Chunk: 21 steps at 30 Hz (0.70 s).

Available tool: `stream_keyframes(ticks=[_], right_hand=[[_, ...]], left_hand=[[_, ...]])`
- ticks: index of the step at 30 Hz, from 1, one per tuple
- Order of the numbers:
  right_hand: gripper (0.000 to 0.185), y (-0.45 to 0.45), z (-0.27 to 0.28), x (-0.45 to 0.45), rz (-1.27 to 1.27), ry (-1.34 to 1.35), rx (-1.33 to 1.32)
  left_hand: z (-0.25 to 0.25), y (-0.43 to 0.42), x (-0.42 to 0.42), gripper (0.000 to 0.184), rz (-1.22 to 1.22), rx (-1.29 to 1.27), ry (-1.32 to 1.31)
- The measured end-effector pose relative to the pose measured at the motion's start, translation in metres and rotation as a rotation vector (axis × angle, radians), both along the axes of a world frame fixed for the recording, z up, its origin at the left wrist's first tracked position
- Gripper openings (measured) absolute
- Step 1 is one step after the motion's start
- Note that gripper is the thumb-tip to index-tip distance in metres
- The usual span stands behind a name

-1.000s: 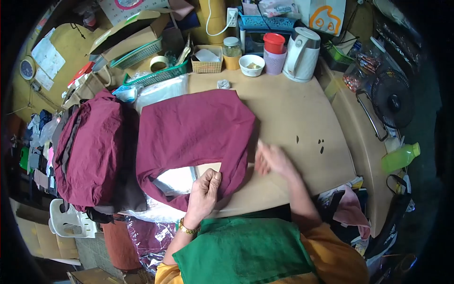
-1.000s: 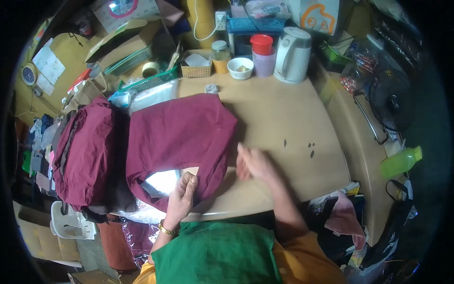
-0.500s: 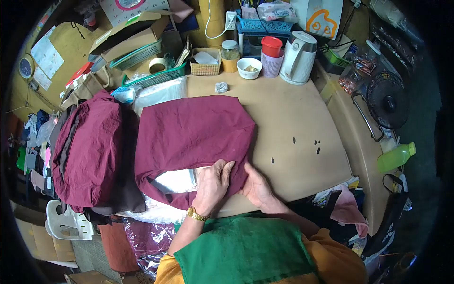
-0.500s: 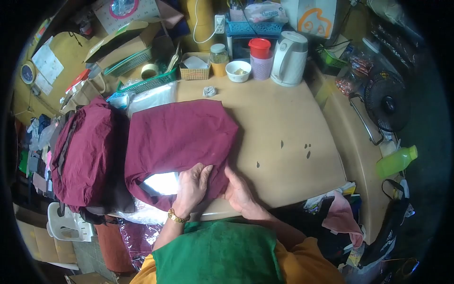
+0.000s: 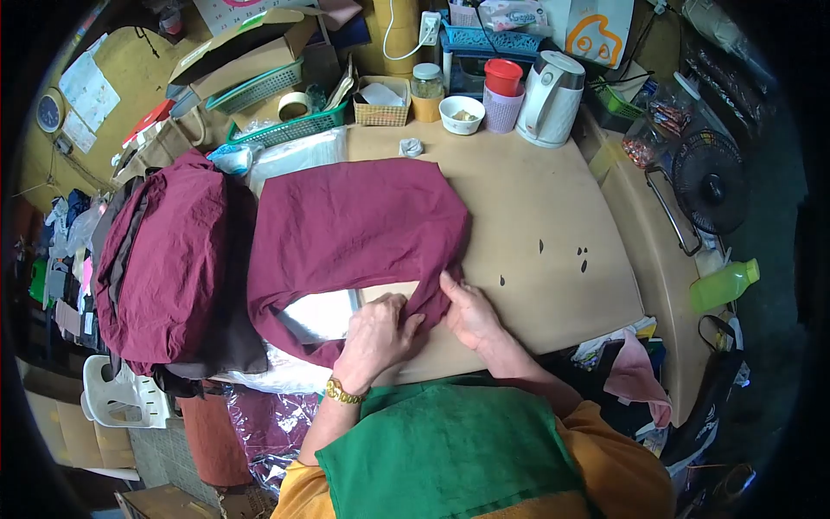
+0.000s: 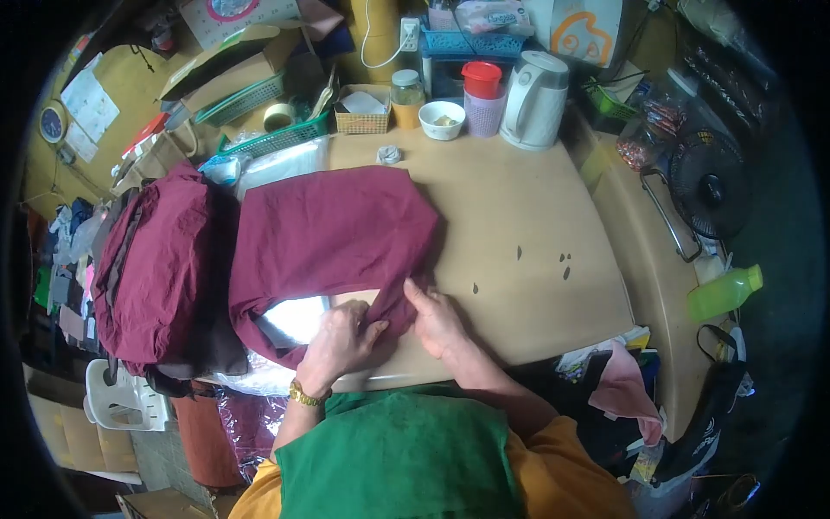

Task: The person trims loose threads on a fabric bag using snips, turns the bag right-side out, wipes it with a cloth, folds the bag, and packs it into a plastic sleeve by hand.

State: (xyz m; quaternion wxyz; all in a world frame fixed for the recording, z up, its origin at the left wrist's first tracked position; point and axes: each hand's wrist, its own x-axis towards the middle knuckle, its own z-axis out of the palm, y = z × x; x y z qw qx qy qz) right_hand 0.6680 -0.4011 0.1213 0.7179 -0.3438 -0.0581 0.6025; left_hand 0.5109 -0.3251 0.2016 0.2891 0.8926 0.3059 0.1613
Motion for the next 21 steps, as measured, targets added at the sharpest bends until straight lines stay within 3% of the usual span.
stream_keyframes(ticks=[1,6,8,12,15,21], right_hand=[[0.043,0.003,0.002,0.005,-0.021,0.033,0.034],[0.044,0.021,-0.021,0.028,-0.142,-0.003,0.025],[0.044,0.029,-0.045,0.032,-0.279,-0.264,-0.091],[0.042,0.022,0.010,0.008,-0.247,-0.055,-0.023],[0.034,0.015,0.008,-0.009,-0.117,-0.295,0.146],[0.026,0.007,0.000,-0.003,-0.045,-0.418,0.116]], left_hand=[[0.005,0.000,-0.005,0.027,0.003,-0.048,0.100],[-0.017,-0.008,-0.020,0.025,0.076,-0.082,0.086],[-0.017,-0.010,-0.019,0.026,0.102,-0.092,0.095],[-0.011,-0.012,-0.015,0.025,0.131,-0.096,-0.034],[-0.014,-0.009,-0.004,0.025,0.097,-0.036,-0.093],[-0.023,0.005,0.008,0.026,0.089,0.033,-0.049]])
